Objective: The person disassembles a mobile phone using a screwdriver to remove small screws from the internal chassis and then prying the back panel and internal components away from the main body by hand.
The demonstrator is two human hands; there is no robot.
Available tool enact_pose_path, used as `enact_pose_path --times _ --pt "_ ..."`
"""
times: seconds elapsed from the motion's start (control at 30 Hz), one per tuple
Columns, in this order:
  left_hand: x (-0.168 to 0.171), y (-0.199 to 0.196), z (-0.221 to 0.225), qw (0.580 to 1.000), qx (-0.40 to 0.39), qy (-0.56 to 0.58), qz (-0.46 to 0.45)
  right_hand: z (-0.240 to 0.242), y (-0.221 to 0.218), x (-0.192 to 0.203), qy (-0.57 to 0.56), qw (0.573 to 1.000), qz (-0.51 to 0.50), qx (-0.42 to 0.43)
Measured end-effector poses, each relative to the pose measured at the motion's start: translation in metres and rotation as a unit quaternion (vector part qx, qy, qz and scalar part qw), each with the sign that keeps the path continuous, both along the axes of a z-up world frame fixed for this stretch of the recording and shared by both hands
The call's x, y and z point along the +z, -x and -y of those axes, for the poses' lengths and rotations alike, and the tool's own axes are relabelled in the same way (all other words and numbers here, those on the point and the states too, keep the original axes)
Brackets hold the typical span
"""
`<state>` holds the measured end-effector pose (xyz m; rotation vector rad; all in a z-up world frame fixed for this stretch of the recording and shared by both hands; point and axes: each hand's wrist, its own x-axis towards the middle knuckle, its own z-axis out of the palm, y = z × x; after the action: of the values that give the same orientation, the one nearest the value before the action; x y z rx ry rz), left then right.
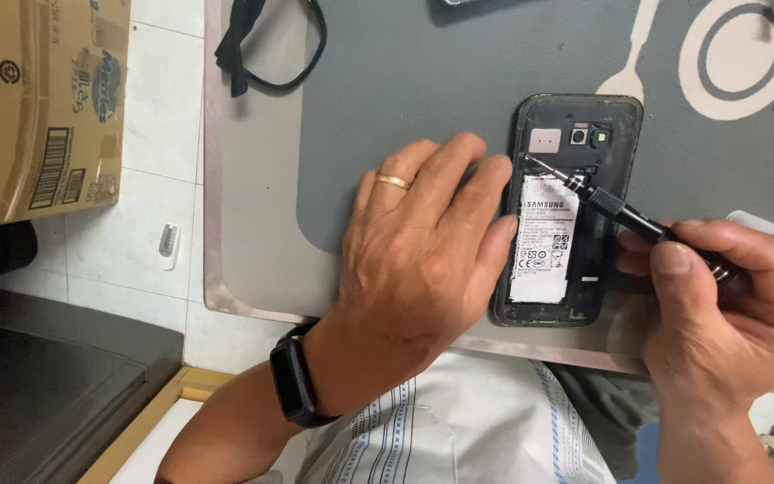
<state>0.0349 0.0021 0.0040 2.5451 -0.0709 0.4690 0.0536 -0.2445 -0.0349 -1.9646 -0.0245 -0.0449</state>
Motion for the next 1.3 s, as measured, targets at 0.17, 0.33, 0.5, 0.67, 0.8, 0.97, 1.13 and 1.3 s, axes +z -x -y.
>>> enact_pose_path --times 0.17,0.33,0.5,0.67,0.8,0.97,1.13,1.3 --pt "-0.002 -0.003 0.003 1.0 0.01 -0.01 -0.003 -0.003 0.0 0.002 -0.01 1.0 0.007 0.01" --pt "-0.002 -0.003 0.004 0.999 0.004 -0.032 -0.019 -0.003 0.002 0.003 -0.002 1.0 0.011 0.015" --pt "-0.002 -0.006 0.004 0.996 -0.005 -0.069 -0.059 -0.002 0.003 0.0 -0.004 1.0 0.01 0.007" --pt "0.002 -0.006 0.006 0.992 -0.006 -0.117 -0.051 -0.007 0.003 0.007 0.06 0.997 0.049 0.03" --pt "-0.001 -0.006 0.004 0.995 -0.006 -0.087 -0.048 -0.007 -0.001 0.017 0.105 0.986 0.096 0.082" --pt "-0.004 -0.007 0.005 0.999 0.005 -0.047 -0.003 -0.011 -0.007 0.044 0.178 0.971 0.084 0.134" --pt "-0.004 -0.006 0.005 0.998 0.018 -0.063 0.0 -0.009 -0.006 0.05 0.211 0.966 0.065 0.132" --pt "-0.001 -0.006 0.004 0.998 0.008 -0.058 -0.013 -0.016 -0.011 0.065 0.221 0.97 -0.004 0.104"
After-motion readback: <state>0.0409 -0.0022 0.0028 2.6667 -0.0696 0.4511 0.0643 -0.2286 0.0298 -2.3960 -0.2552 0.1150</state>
